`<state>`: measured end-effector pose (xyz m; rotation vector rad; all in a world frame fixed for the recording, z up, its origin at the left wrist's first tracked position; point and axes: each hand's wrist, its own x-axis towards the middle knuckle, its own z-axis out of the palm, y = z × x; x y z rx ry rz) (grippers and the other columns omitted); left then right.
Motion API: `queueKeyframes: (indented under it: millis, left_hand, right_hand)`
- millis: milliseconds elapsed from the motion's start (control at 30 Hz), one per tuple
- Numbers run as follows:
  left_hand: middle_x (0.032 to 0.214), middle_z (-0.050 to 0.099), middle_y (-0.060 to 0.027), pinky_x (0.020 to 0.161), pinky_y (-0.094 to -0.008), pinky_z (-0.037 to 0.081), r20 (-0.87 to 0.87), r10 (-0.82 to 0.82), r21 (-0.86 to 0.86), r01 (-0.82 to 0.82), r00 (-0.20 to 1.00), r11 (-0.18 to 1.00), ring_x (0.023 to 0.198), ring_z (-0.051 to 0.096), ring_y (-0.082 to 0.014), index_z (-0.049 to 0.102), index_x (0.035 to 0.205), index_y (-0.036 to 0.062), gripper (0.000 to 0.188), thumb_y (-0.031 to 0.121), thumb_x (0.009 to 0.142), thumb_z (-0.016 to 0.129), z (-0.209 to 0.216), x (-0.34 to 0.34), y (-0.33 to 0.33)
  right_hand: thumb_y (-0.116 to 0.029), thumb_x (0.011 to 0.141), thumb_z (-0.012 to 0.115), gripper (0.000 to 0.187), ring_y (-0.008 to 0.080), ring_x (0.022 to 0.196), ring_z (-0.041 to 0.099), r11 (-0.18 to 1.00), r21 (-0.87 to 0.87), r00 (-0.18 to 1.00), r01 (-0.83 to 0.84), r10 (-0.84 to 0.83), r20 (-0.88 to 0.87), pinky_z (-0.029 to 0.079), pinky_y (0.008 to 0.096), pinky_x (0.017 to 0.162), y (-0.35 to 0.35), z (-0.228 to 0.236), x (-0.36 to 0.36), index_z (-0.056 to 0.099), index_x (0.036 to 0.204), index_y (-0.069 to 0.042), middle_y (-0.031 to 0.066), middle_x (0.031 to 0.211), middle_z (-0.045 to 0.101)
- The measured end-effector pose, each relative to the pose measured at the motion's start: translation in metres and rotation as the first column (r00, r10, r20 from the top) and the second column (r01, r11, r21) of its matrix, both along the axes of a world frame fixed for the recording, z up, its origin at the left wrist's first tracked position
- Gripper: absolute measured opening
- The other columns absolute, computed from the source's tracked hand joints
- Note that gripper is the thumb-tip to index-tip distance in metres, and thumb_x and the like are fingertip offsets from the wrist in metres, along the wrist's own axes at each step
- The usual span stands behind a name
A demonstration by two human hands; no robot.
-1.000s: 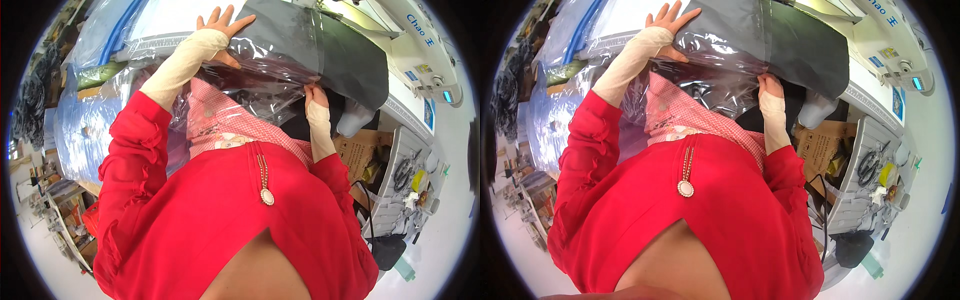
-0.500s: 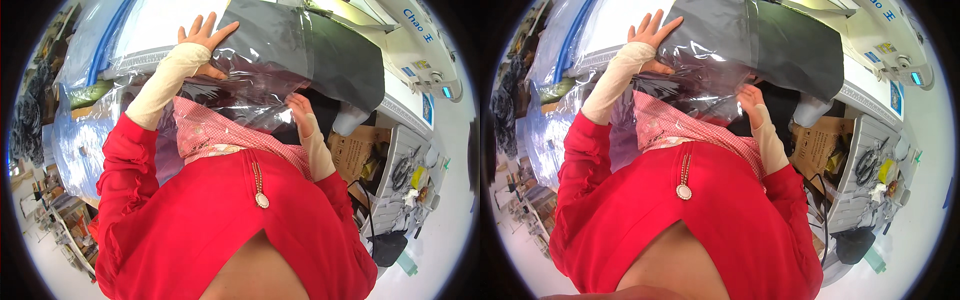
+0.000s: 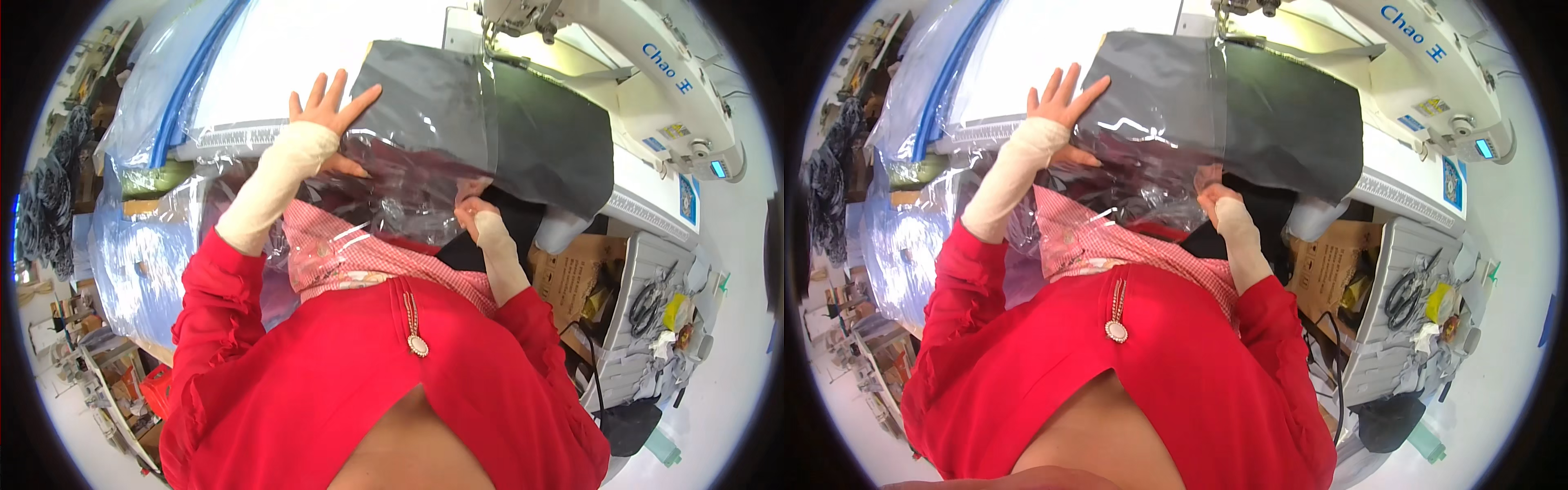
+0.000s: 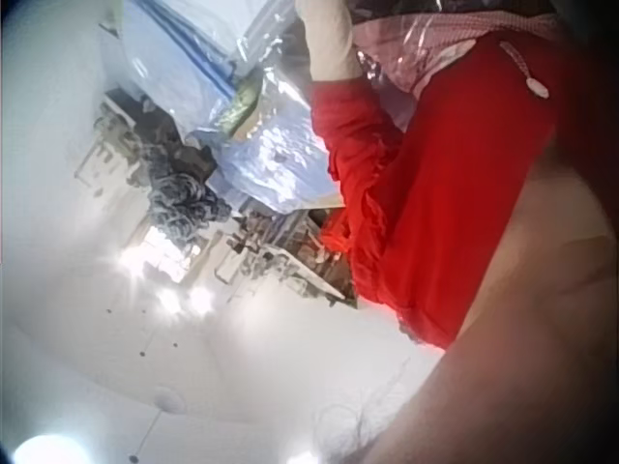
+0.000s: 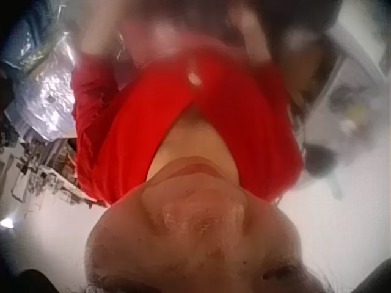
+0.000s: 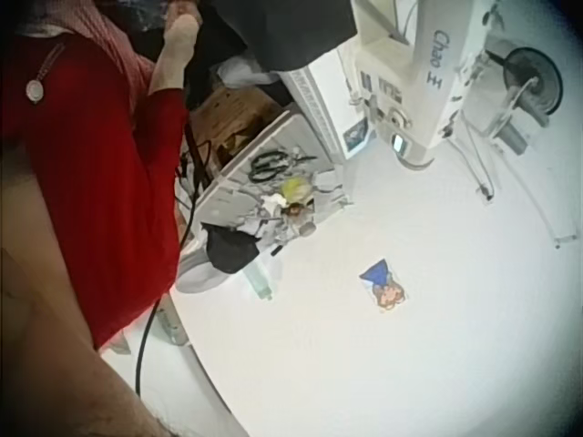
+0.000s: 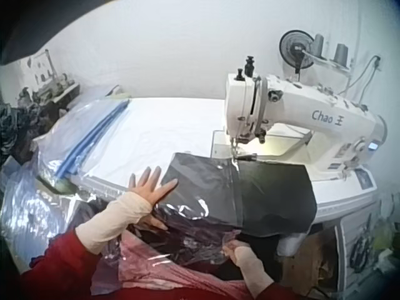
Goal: Sewing edges and trimming plastic covers or bags using an industrial sewing machine.
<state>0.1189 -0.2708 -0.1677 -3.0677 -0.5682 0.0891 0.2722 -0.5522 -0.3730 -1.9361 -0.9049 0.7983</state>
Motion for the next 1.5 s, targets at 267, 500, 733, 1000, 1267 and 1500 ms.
queueKeyframes:
  millis: [267,500,733,1000,1267,1500]
  left_hand:
    - [0.143,0.017,-0.0195,0.099,-0.0627,0.018,0.017,0.022,0.016,-0.023,1.0,1.0,0.131,0.017,-0.0404,0.018,0.138,0.0366,0.111,0.038,0.048,0.083,0.006,-0.008,-0.006]
    - [0.14,0.02,-0.0218,0.097,-0.064,0.021,0.085,0.0,0.04,-0.003,0.996,0.999,0.128,0.023,-0.0421,0.021,0.138,0.0332,0.107,0.035,0.05,0.082,0.002,-0.026,-0.025]
    - [0.139,0.025,-0.0206,0.097,-0.0628,0.021,-0.055,-0.053,-0.102,0.047,0.997,0.994,0.127,0.027,-0.0398,0.036,0.132,0.0303,0.081,0.041,0.061,0.074,0.011,-0.07,-0.074]
    - [0.106,0.057,-0.0207,0.086,-0.039,0.044,0.502,-0.38,0.15,0.354,0.777,0.923,0.099,0.054,-0.0362,0.052,0.109,-0.0026,0.045,0.031,0.08,0.06,0.046,0.069,0.021]
    - [0.093,0.059,-0.0157,0.077,-0.0397,0.045,0.238,-0.302,-0.209,0.353,0.923,0.912,0.089,0.057,-0.0327,0.053,0.099,0.0025,0.055,0.047,0.07,0.068,0.027,0.173,0.026]
    - [0.08,0.056,-0.0087,0.066,-0.0347,0.042,0.302,-0.272,-0.453,0.388,0.914,0.803,0.077,0.055,-0.0256,0.05,0.095,0.0098,0.043,0.033,0.067,0.074,0.036,0.162,0.009]
  right_hand:
    - [-0.024,0.084,0.055,0.024,0.0314,0.08,0.059,0.942,-0.25,0.85,0.223,-0.062,0.524,0.046,0.0371,0.071,-0.001,-0.008,0.002,0.058,0.1,-0.006,0.015,0.083,0.062]
    - [-0.019,0.075,0.069,0.041,0.0182,0.095,0.054,0.946,0.227,0.935,0.233,-0.153,-0.32,0.041,0.0287,0.083,0.012,0.104,-0.02,0.055,0.108,0.0,0.0107,0.106,0.058]
    - [-0.005,0.081,0.062,0.01,0.009,0.074,0.058,0.918,0.334,0.967,0.212,-0.148,-0.208,0.044,0.0216,0.068,0.017,0.132,-0.055,0.059,0.09,-0.001,0.0046,0.076,0.063]
    - [-0.005,0.085,0.056,0.009,0.0113,0.077,0.06,0.946,0.295,0.966,0.132,-0.055,-0.254,0.047,0.0234,0.072,0.01,0.129,-0.059,0.058,0.092,0.0,0.0071,0.082,0.064]
    - [-0.005,0.083,0.058,0.009,0.0136,0.076,0.063,0.953,0.281,0.969,0.117,-0.047,-0.243,0.047,0.0236,0.069,0.0,0.121,-0.074,0.057,0.091,0.0,0.0084,0.081,0.065]
    - [-0.006,0.083,0.059,0.01,0.0144,0.076,0.063,0.937,0.332,0.965,0.105,-0.016,-0.26,0.049,0.0251,0.067,-0.006,0.114,-0.076,0.058,0.091,0.0,0.0088,0.081,0.065]
